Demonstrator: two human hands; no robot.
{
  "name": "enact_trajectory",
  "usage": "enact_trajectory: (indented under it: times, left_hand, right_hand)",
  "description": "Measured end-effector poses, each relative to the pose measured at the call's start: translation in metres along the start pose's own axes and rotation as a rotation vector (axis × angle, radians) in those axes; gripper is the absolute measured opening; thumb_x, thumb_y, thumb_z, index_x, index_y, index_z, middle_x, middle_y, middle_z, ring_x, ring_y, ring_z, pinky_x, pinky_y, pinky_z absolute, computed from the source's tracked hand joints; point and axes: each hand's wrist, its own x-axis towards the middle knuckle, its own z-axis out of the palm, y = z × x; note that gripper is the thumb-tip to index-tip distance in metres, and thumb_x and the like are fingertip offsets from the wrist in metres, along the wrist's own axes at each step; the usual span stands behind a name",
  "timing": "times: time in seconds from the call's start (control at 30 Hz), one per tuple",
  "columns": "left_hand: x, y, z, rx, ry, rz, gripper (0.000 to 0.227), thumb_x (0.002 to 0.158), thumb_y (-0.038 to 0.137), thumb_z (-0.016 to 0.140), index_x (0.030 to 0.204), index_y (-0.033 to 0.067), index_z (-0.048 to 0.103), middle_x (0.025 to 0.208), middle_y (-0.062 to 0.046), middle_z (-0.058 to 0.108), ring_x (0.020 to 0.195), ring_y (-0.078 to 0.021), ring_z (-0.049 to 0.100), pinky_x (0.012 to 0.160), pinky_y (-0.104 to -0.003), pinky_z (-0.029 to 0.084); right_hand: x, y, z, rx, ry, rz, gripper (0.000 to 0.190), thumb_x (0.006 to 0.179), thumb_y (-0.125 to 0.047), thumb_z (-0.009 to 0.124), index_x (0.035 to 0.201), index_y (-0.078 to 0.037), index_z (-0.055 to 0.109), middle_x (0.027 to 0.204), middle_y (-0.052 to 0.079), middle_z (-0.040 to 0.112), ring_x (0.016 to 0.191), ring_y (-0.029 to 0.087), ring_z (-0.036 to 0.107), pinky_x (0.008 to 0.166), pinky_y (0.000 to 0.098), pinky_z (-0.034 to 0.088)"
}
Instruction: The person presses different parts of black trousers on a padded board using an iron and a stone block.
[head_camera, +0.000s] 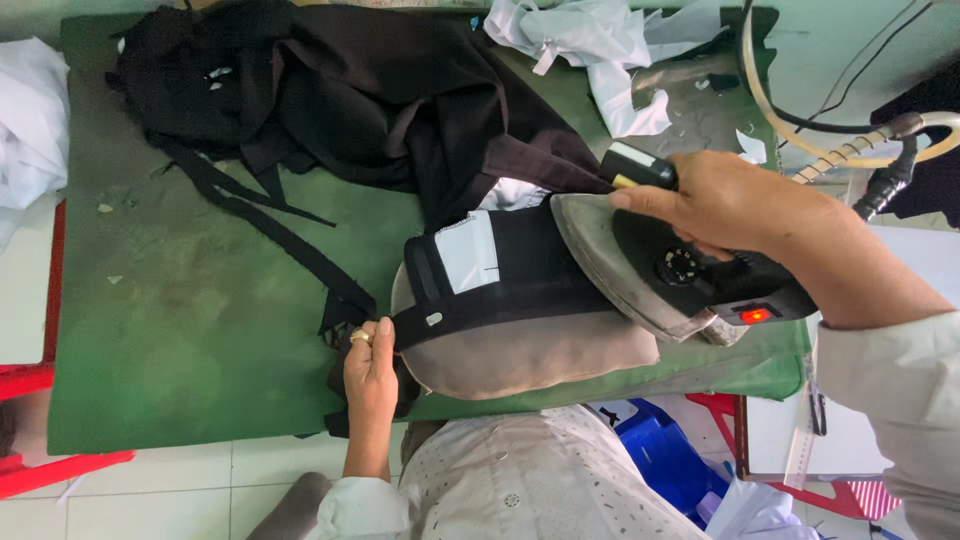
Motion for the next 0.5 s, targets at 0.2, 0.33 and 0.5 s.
enact_trajectory:
  times: [0.2,0.33,0.5]
  left_hand:
    - [0.001,-0.017,0.000,0.031,0.012,0.020,0.047,0.110,0.043,0.041,0.074,0.0146,0.031,0.075,0.002,0.029,0.068,-0.0138,0.031,0.067,-0.036,0.029]
    - [0.001,-0.011,0.001,0.034,0.033,0.047,0.043,0.111,0.038,0.042,0.075,0.0154,0.034,0.075,0.003,0.029,0.071,-0.0133,0.031,0.070,-0.037,0.031]
    - [0.001,-0.036,0.003,0.113,0.086,0.087,0.043,0.117,0.033,0.043,0.078,0.0135,0.044,0.075,0.003,0.033,0.075,-0.0136,0.035,0.082,-0.030,0.038]
  right_hand:
    - [0.006,0.020,-0.003,0.086,0.055,0.063,0.093,0.108,-0.062,0.047,0.043,0.004,0.048,0.040,0.018,0.058,0.049,0.030,0.062,0.076,0.0371,0.051]
    - [0.007,0.028,-0.003,0.097,0.080,0.064,0.092,0.108,-0.061,0.046,0.042,0.003,0.049,0.040,0.016,0.058,0.047,0.031,0.060,0.074,0.0375,0.050]
    - [0.015,0.045,0.006,0.251,0.088,-0.078,0.072,0.104,-0.061,0.059,0.063,-0.002,0.066,0.041,0.016,0.056,0.037,0.033,0.058,0.057,0.0454,0.050]
